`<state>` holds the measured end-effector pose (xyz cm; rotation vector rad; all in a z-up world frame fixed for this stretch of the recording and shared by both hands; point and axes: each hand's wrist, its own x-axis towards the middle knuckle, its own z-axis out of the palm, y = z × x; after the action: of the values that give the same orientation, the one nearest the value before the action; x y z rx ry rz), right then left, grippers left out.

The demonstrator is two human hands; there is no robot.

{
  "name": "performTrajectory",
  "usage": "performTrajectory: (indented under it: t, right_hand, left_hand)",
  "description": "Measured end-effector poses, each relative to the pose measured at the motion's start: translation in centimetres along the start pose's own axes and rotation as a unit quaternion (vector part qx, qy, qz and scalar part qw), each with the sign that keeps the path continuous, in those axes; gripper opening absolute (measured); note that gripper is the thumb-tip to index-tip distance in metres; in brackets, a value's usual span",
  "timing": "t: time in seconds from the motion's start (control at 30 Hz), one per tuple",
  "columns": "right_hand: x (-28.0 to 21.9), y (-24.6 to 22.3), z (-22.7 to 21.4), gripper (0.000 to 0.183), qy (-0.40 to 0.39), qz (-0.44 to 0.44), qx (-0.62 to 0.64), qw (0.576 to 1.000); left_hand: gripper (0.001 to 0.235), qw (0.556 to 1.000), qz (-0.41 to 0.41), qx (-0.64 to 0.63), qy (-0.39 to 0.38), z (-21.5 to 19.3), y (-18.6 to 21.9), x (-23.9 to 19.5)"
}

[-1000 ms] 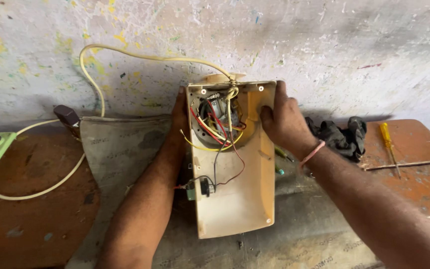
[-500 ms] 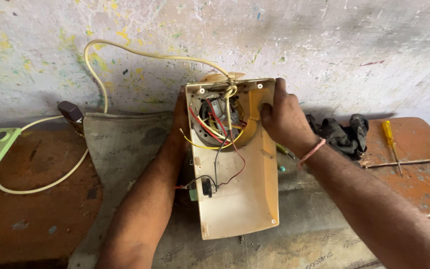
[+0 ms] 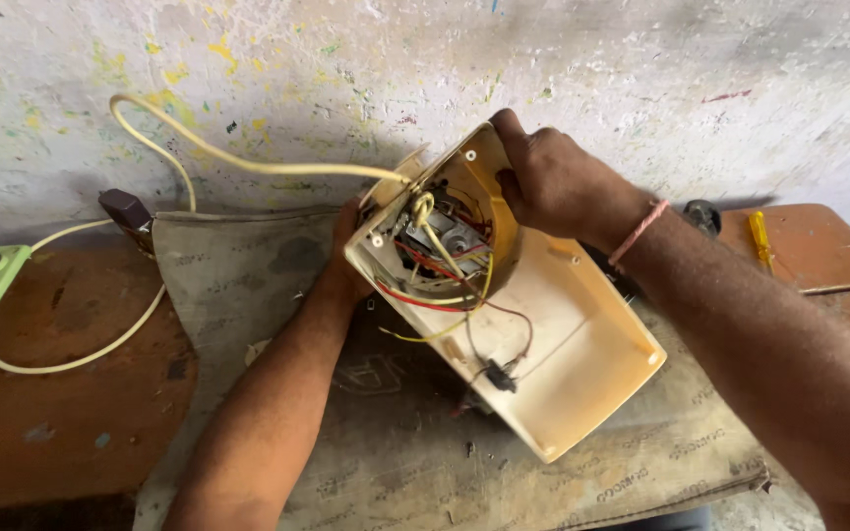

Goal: The person removes the top and bottom casing parts of a blender, handles the motor and internal wiring, and fits the white plastic housing pieces back together on the unit's base.

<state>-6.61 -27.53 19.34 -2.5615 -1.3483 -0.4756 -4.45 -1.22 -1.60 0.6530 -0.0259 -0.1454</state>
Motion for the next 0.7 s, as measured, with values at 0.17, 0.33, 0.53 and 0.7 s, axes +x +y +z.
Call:
performTrajectory:
  t: [0.17,0.33,0.53,0.7]
  right_hand:
    - [-0.1,-0.9,-0.9,0.052,-0.038,0.016,-0.001,0.999]
    - [-0.2,-1.4,-1.4,0.055,-0.058,0.027,0.010,0.998]
    - [0.7,-3.2,-2.0,0.032,-0.097,-0.054,0.042,0.993]
    - [1.4,-4.6,-1.1,0.024,-0.094,-0.075,-0.040,0.992]
  left_hand:
    - [0.064,0.999,-0.037,-0.006,-0.013,-0.6,0.7,-1.2]
    - [0.067,0.995,-0.076,0.003,-0.072,-2.2,1.5,-1.8]
    - [0.076,0.980,-0.112,0.156,0.058,-1.9,3.8,-2.7]
    - [0.078,0.974,-0.090,0.206,-0.030,-0.3,5.1,-3.9]
